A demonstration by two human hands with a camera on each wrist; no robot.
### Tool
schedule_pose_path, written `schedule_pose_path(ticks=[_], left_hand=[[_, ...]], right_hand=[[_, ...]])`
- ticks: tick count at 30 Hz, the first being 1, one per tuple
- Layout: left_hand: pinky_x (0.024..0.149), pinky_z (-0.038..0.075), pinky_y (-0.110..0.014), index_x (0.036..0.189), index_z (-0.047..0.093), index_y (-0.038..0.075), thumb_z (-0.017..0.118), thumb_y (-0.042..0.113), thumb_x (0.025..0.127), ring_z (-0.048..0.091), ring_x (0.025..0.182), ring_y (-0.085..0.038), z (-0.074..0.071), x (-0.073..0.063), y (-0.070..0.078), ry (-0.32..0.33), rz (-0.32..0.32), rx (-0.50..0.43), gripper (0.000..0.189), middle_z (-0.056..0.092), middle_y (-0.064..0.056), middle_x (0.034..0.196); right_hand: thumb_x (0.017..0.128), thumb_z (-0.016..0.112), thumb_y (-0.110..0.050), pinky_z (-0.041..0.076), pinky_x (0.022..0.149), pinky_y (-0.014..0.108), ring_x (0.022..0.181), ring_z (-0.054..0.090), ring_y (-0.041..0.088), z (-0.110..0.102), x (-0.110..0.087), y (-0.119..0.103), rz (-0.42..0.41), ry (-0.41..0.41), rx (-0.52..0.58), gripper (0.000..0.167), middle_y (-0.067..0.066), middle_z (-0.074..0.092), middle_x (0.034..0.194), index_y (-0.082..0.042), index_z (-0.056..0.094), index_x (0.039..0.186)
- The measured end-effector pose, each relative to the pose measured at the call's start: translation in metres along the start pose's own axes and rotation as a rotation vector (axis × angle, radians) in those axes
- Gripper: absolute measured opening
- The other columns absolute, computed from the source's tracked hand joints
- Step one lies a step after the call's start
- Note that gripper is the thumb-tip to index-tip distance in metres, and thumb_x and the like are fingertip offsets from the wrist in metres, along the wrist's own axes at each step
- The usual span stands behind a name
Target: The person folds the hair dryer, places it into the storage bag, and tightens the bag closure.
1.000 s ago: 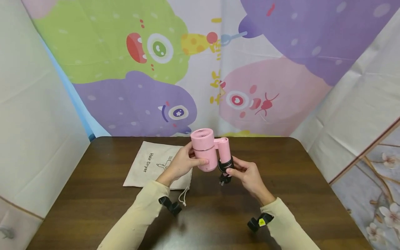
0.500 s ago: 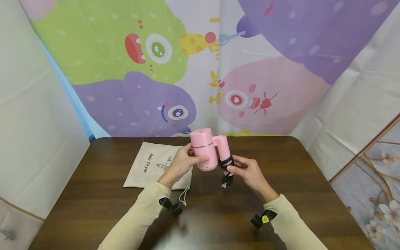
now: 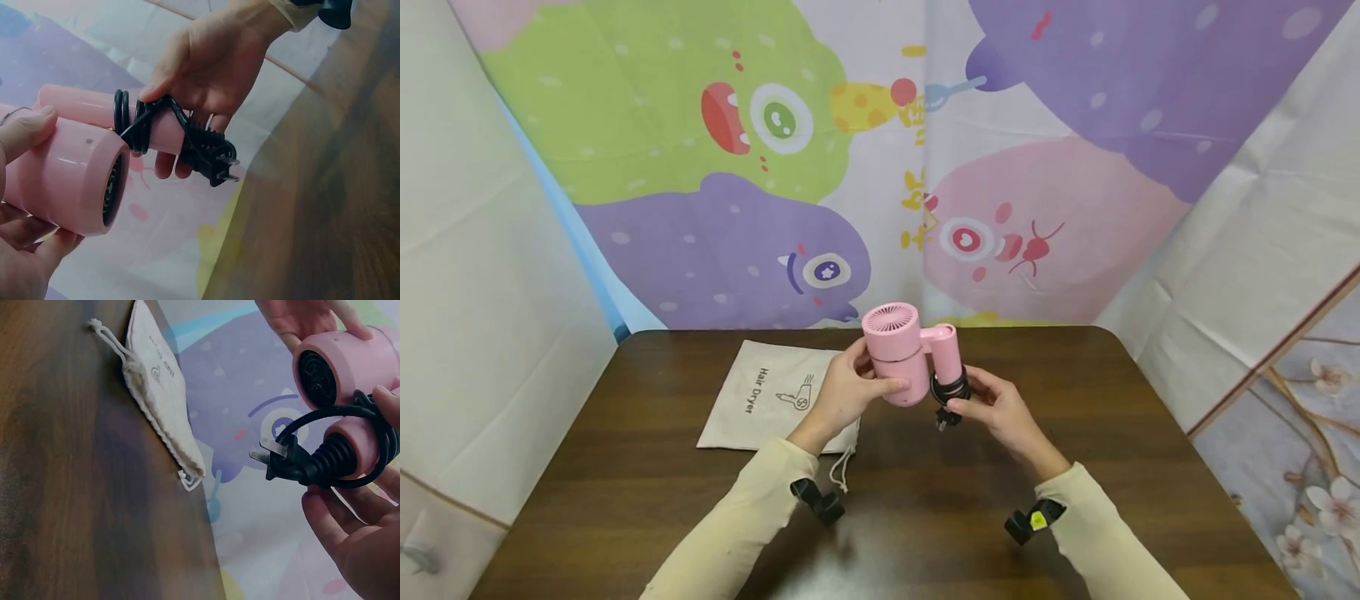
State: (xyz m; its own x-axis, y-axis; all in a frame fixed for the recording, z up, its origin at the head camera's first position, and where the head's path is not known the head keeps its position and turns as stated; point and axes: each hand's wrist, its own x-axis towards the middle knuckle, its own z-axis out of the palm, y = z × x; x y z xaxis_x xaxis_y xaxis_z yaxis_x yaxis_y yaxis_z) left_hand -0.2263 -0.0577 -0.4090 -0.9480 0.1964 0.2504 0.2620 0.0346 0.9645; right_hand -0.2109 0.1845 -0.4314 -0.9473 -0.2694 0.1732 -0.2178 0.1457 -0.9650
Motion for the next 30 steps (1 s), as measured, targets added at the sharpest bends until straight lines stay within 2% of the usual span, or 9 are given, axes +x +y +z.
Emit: schedule_pose_path(ticks=[4,7,12,14,17,20,25,30], left_hand=[[0.089,0.054,-0.027,0.131,0.054,0.001,0.082,0.001,0.073,0.065,0.103,-0.021,0.0017,-0.0008,0.0012,0.003,0.020,-0.009,0.065,0.065,-0.021,0.121],[0.087,0.054,-0.027,0.129,0.055,0.000,0.082,0.002,0.073,0.066,0.100,-0.018,0.0018,-0.0008,0.0015,0.025,-0.003,-0.012,0.062,0.067,-0.021,0.118],[0.082,0.052,-0.024,0.124,0.059,-0.001,0.079,0.006,0.077,0.066,0.092,-0.010,-0.0015,0.0042,-0.0005,0.091,-0.126,-0.081,0.052,0.069,-0.021,0.113],[0.078,0.051,-0.024,0.124,0.059,-0.001,0.077,0.007,0.078,0.064,0.089,-0.008,-0.0030,0.0065,-0.0015,0.120,-0.194,-0.123,0.050,0.070,-0.019,0.111],[0.074,0.050,-0.023,0.125,0.059,-0.001,0.075,0.009,0.080,0.063,0.085,-0.006,-0.0042,0.0083,-0.0027,0.148,-0.274,-0.155,0.050,0.070,-0.015,0.108],[0.073,0.050,-0.023,0.127,0.058,-0.002,0.074,0.010,0.081,0.062,0.084,-0.005,-0.0039,0.0078,-0.0034,0.156,-0.315,-0.180,0.051,0.070,-0.014,0.107],[0.073,0.051,-0.023,0.129,0.056,-0.006,0.072,0.012,0.083,0.062,0.085,-0.007,-0.0025,0.0061,-0.0052,0.165,-0.342,-0.195,0.052,0.068,-0.015,0.110],[0.075,0.051,-0.023,0.132,0.053,-0.004,0.072,0.013,0.084,0.063,0.090,-0.009,-0.0017,0.0049,-0.0068,0.154,-0.350,-0.178,0.055,0.066,-0.021,0.119]], right_hand=[[0.085,0.070,0.000,0.053,0.081,0.019,0.090,0.065,0.002,0.0001,-0.0004,0.0007,-0.008,0.005,-0.013,0.048,0.035,0.059,0.119,0.011,0.052,0.129],[0.086,0.069,0.000,0.052,0.081,0.019,0.091,0.065,0.003,-0.0009,-0.0012,0.0013,-0.012,0.008,-0.011,0.049,0.030,0.061,0.118,0.010,0.052,0.130],[0.087,0.068,0.000,0.053,0.079,0.019,0.090,0.066,0.005,-0.0035,-0.0018,0.0009,0.007,0.017,0.009,0.048,0.003,0.067,0.107,0.011,0.051,0.130],[0.086,0.068,0.001,0.053,0.078,0.019,0.089,0.066,0.004,-0.0039,-0.0021,-0.0001,0.024,0.017,0.015,0.048,-0.001,0.067,0.103,0.013,0.052,0.129],[0.085,0.069,0.002,0.053,0.078,0.018,0.087,0.065,0.002,-0.0035,-0.0026,-0.0015,0.045,0.017,0.008,0.048,0.010,0.069,0.104,0.016,0.052,0.127],[0.085,0.069,0.003,0.053,0.078,0.017,0.085,0.066,0.000,-0.0016,-0.0029,-0.0018,0.059,0.027,-0.005,0.045,0.025,0.067,0.107,0.017,0.054,0.125],[0.085,0.069,0.003,0.053,0.078,0.016,0.085,0.066,0.000,0.0028,-0.0031,0.0001,0.077,0.068,0.000,0.044,0.035,0.064,0.110,0.018,0.054,0.124],[0.087,0.069,-0.001,0.052,0.081,0.015,0.089,0.066,-0.001,0.0049,-0.0048,0.0025,0.107,0.042,0.010,0.049,0.039,0.058,0.121,0.017,0.050,0.129]])
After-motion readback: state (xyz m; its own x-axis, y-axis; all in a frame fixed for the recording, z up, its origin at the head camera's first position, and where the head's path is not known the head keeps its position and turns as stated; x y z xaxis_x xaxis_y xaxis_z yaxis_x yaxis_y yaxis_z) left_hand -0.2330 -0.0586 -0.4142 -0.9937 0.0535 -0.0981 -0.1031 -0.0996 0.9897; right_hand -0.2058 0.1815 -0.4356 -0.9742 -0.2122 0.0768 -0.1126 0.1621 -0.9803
